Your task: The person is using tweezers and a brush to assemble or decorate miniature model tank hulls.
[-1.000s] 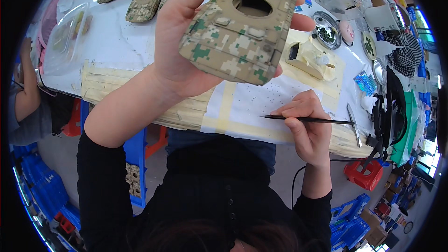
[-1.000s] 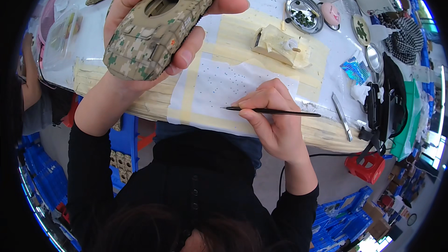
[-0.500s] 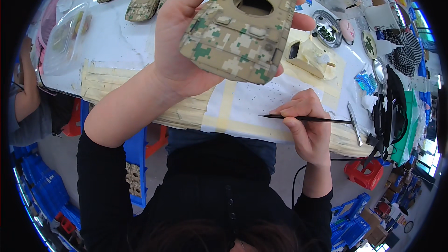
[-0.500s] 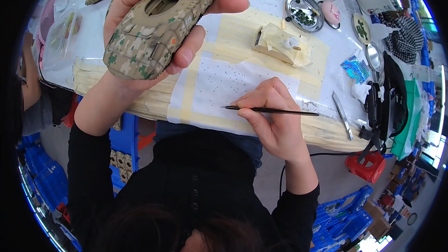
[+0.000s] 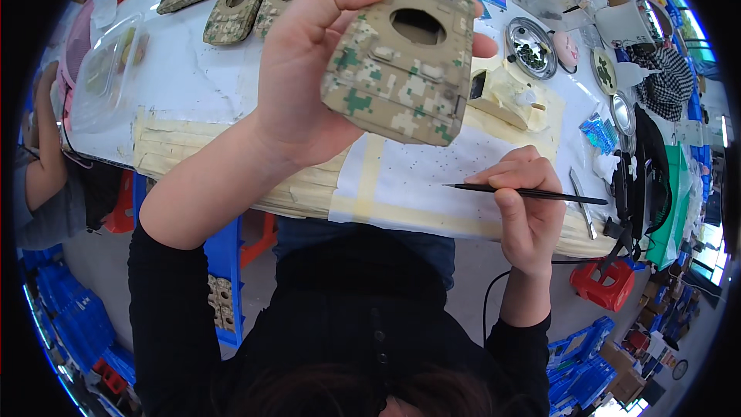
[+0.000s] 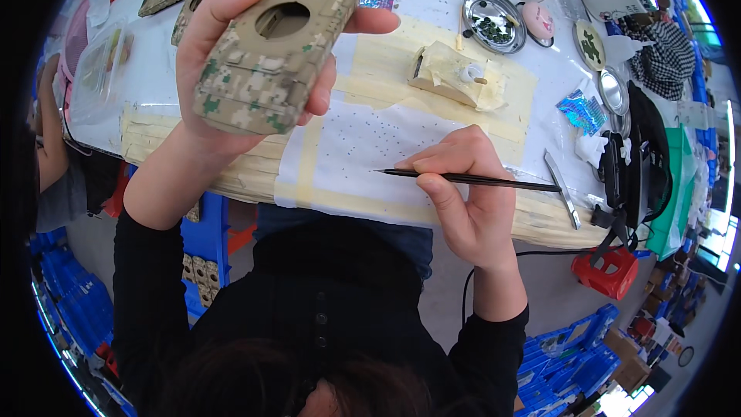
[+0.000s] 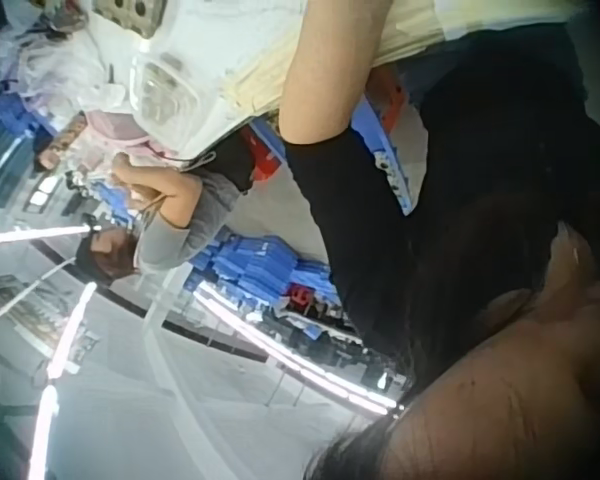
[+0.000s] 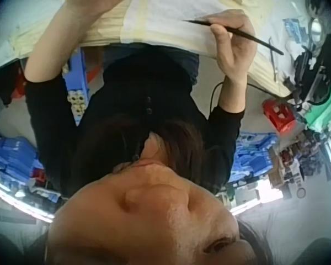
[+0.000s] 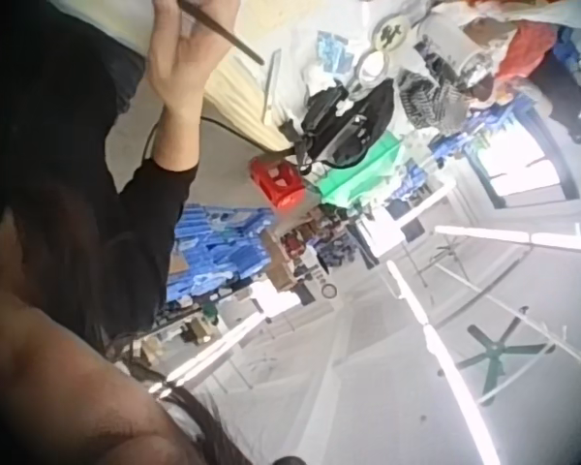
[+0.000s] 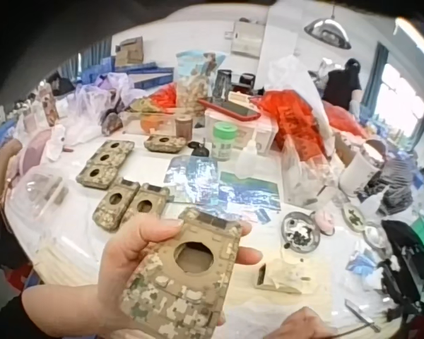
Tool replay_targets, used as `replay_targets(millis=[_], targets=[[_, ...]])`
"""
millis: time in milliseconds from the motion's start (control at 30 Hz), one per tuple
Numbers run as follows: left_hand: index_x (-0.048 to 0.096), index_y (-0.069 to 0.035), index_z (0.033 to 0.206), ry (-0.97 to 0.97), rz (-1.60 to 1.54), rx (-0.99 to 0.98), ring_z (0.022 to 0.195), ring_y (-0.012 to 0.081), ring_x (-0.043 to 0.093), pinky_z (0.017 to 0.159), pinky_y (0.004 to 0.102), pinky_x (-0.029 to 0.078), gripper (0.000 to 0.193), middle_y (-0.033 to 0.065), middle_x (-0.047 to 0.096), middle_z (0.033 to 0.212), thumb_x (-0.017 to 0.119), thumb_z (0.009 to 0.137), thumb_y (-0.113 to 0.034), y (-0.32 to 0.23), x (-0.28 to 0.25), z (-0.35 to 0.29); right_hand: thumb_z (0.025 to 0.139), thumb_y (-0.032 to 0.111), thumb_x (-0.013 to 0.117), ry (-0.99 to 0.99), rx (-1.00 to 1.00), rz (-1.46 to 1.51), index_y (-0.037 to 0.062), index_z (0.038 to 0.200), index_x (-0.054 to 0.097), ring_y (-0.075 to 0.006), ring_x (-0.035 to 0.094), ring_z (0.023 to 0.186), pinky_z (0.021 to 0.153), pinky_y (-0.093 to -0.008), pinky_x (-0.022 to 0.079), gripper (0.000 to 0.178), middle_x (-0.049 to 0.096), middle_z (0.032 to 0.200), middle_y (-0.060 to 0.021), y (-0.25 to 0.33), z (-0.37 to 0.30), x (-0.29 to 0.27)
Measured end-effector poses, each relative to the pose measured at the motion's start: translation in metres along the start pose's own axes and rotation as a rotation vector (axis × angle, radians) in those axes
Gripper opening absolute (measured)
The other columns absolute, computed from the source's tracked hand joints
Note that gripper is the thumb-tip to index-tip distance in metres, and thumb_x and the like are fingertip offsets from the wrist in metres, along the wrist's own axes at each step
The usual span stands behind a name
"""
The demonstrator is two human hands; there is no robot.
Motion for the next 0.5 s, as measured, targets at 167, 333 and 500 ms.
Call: replay_targets(millis=[167,333,500], targets=[[0.042,0.001,0.129,0.018,-0.022,-0.026,0.079,0.0214,0.062,0.071,0.0313,0.052,0.054,0.0216,0.056,0.116,0.031,0.09,-0.036,0.006,-0.004,0.0,0.087,0.014,0.059,-0.129,-0.097,-0.017,0.0027,0.086,0.054,-0.0157,0.051,0.077,0.074,-0.0285,0.04,0.012,0.066,0.083,-0.0116,0.027,0.019,-0.023],[0.042,-0.004,0.13,-0.048,-0.018,-0.106,0.085,0.0214,0.061,0.07,0.0332,0.052,0.054,0.0199,0.055,0.118,0.032,0.09,-0.039,0.011,-0.002,-0.002,0.088,0.011,0.058,-0.157,-0.276,0.011,-0.0006,0.089,0.05,-0.0176,0.058,0.076,0.071,-0.0266,0.043,0.015,0.064,0.081,-0.017,0.063,0.049,-0.036],[0.044,-0.006,0.13,-0.066,0.002,-0.146,0.091,0.0215,0.059,0.071,0.035,0.051,0.055,0.0157,0.057,0.114,0.034,0.09,-0.042,0.015,-0.004,-0.001,0.084,0.004,0.061,-0.092,-0.297,0.108,-0.0036,0.09,0.052,-0.021,0.062,0.082,0.072,-0.0283,0.047,0.013,0.062,0.086,-0.0163,0.077,0.072,-0.02]])
Point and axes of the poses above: each hand's wrist, its own z-axis towards the middle knuckle, its own x-axis out of the palm, y = z × x, the point moved 4 cm from there along z, towards the middle knuckle
